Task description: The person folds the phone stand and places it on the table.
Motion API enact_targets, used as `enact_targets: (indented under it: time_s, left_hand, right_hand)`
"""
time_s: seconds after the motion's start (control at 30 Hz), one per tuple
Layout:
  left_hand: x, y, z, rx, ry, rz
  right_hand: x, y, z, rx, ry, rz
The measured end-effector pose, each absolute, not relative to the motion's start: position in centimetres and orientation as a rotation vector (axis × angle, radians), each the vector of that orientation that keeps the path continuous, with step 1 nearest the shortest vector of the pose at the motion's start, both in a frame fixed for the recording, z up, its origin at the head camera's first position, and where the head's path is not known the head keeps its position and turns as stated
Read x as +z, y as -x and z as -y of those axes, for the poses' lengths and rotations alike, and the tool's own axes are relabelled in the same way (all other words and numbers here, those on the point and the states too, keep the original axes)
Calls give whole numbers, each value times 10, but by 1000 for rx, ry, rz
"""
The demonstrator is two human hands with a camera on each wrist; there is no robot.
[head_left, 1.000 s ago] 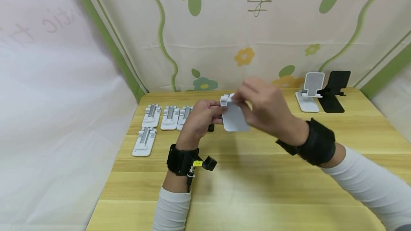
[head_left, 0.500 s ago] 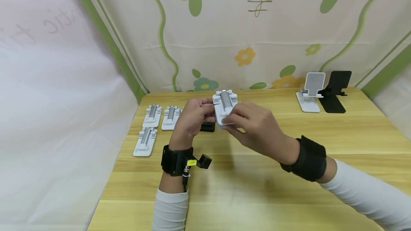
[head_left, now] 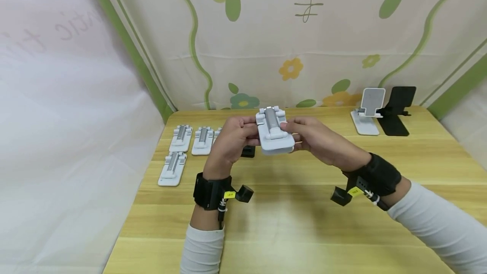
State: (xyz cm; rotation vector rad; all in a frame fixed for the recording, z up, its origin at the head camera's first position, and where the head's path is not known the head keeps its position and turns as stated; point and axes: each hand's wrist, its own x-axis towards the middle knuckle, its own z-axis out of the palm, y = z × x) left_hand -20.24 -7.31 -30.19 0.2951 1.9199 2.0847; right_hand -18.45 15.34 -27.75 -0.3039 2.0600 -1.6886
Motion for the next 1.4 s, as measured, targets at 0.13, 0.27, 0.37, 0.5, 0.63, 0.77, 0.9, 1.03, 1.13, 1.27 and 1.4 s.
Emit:
enact_targets:
  time_s: [0.13,0.27,0.37,0.5,0.63,0.77,0.9,1.03,1.13,1.27,1.4]
  left_hand:
    - [-303,203,73,2058,-312,-1924]
    - [-303,203,75,2038,-333,-1906]
    - [-302,203,76,2066,-343,-1837]
    - [-301,203,78,2121,-336,-1769]
    - [-300,200,77,2082,-353,-1821]
    - [-301,199,76,2047,-377,-1852]
    - [-301,201,73,2060,-359,-1858]
    - [-301,201,69,2040,-331,-1901]
    - [-301,199,67,2008,-316,-1942]
    - [-298,194,63,1910,-300,-2159]
    - [-294,184,56,1633,-316,-2520]
  right_hand:
    - [-278,185,-154,-1711,295,-2049]
    - [-278,185,-155,-1708,282,-2052]
    - [-278,185,-156,-1704,281,-2054]
    - [-279,186,-157,-1707,282,-2055]
    - [-280,186,-158,-1703,280,-2062]
    - [-281,187,-160,-1695,276,-2076]
    - [-282,187,-162,-1699,288,-2077]
    - [-284,188,-163,-1699,319,-2082]
    - [-287,188,-165,-1694,338,-2086]
    - [-291,188,-166,-1700,331,-2076]
    - [-295,189,-165,-1724,321,-2049]
